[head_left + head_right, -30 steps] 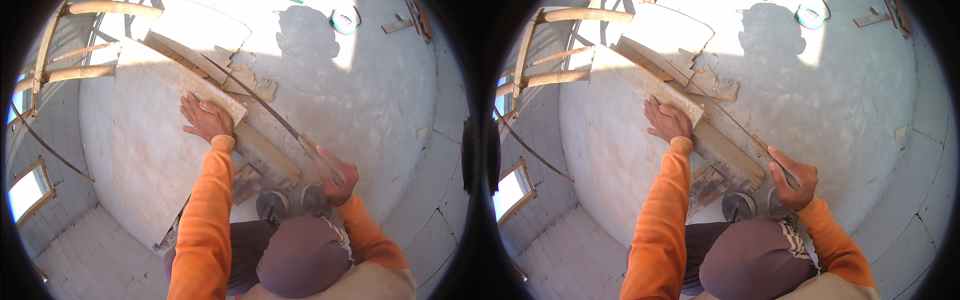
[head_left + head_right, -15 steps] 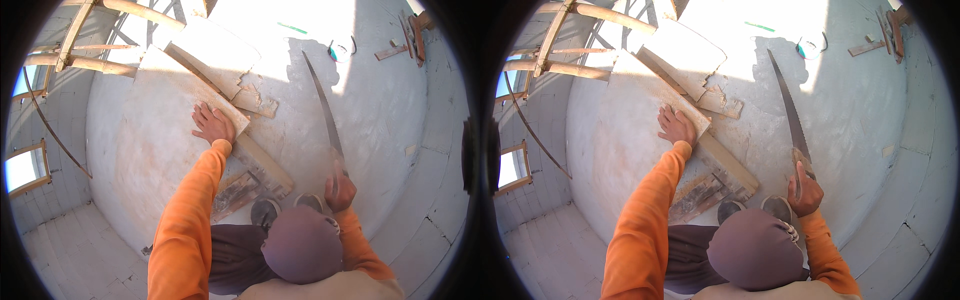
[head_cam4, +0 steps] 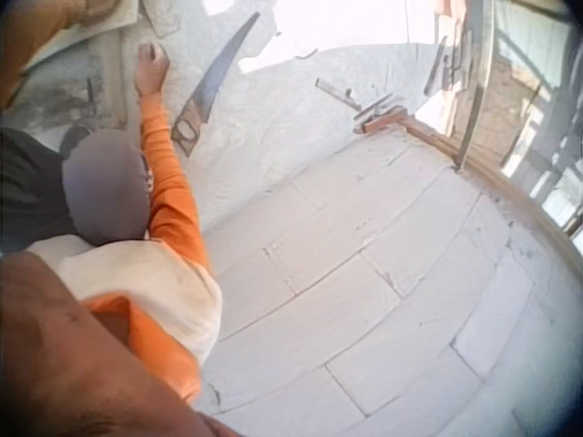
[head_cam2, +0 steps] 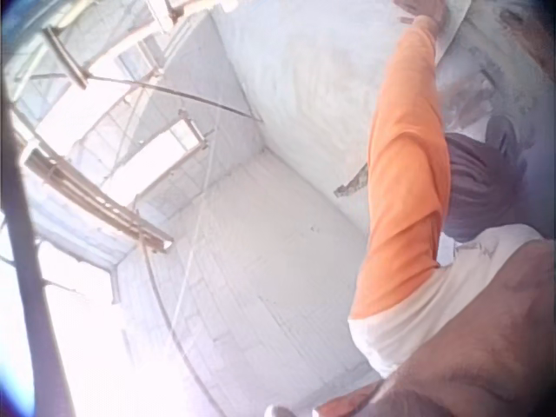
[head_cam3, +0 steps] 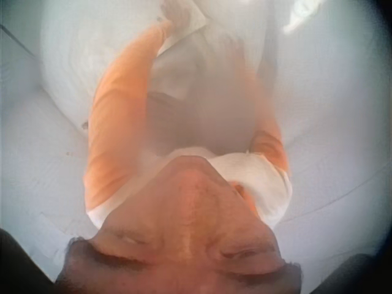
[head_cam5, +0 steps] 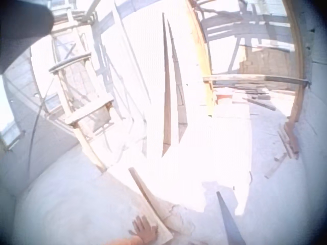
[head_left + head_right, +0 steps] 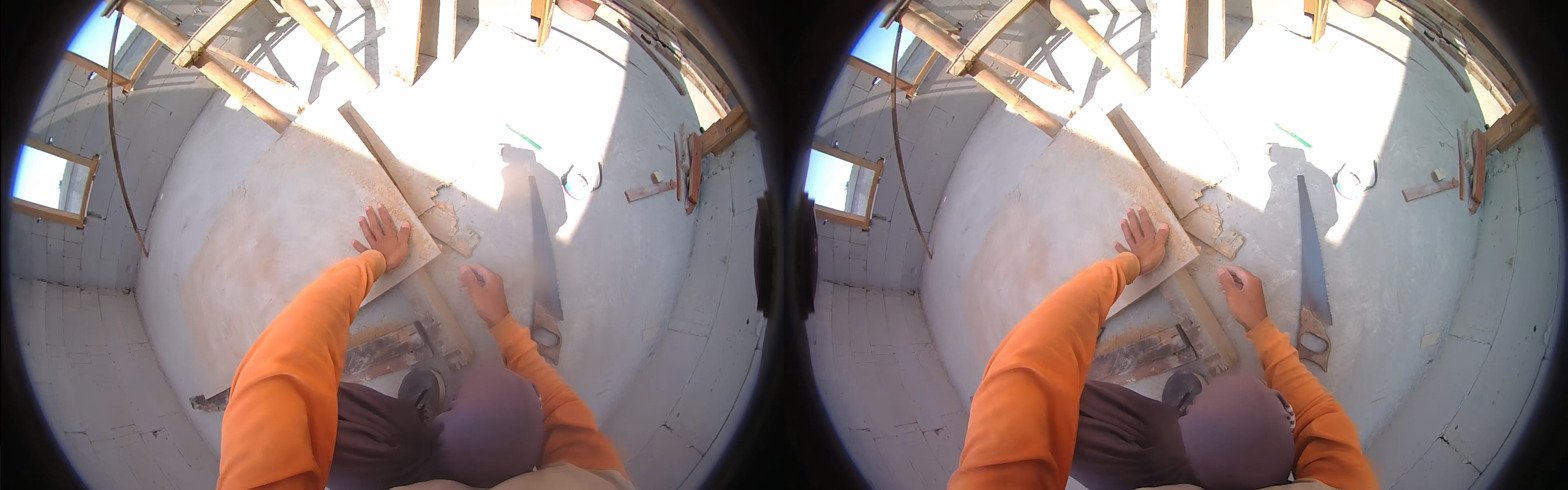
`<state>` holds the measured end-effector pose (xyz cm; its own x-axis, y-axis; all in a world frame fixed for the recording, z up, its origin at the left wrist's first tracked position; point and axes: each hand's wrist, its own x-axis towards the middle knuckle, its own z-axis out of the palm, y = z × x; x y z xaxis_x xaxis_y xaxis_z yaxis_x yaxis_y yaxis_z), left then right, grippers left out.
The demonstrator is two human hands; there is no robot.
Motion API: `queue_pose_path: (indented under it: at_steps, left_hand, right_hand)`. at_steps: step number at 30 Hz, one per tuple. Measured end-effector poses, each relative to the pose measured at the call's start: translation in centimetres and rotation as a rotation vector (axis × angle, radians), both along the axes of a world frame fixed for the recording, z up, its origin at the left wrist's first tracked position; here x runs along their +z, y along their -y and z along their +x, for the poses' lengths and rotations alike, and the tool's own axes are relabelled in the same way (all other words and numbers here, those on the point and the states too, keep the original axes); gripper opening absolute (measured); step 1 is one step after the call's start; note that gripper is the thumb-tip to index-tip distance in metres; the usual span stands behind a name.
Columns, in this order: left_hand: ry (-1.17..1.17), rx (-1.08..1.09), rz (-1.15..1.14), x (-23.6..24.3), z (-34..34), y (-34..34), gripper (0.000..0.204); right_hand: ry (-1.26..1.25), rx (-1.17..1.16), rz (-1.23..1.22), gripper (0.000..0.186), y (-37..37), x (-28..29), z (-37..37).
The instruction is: The person saws through a sheet of plywood with a handsaw while kneeling on the ground, then picks up and carries the resulting boards through an unfinished building.
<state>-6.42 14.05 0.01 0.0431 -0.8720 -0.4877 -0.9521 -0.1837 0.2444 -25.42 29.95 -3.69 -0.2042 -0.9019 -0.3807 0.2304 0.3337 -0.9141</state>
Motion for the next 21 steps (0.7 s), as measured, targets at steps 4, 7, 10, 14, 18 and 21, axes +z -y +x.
queue_pose_path:
  at_steps: [4, 7, 10, 14, 18, 21]
  left_hand:
    - [-0.058, -0.007, 0.003, 1.0, -1.6, 0.6, 0.084]
    - [-0.08, 0.005, -0.012, 0.5, -1.0, -0.1, 0.084]
    - [-0.078, 0.022, -0.041, 0.2, -0.1, -0.8, 0.082]
    - [-0.119, 0.021, -0.07, 1.3, -1.6, -0.9, 0.081]
    - [-0.079, -0.01, -0.159, 0.8, -1.3, -1.9, 0.082]
    - [-0.136, -0.013, -0.17, 1.7, -1.3, -2.0, 0.083]
  right_hand:
    - [0.671, 0.06, 0.187, 0.037, 6.9, 0.6, 1.6]
    - [0.731, -0.018, 0.274, 0.034, 6.9, -1.2, 2.6]
    - [0.827, 0.011, 0.314, 0.039, 6.8, -1.7, 3.6]
    - [0.864, -0.038, 0.314, 0.043, 7.2, -1.9, 2.2]
    - [0.923, 0.006, 0.28, 0.045, 6.9, -2.4, 2.0]
    - [0.889, 0.021, 0.289, 0.046, 7.3, -2.7, 1.3]
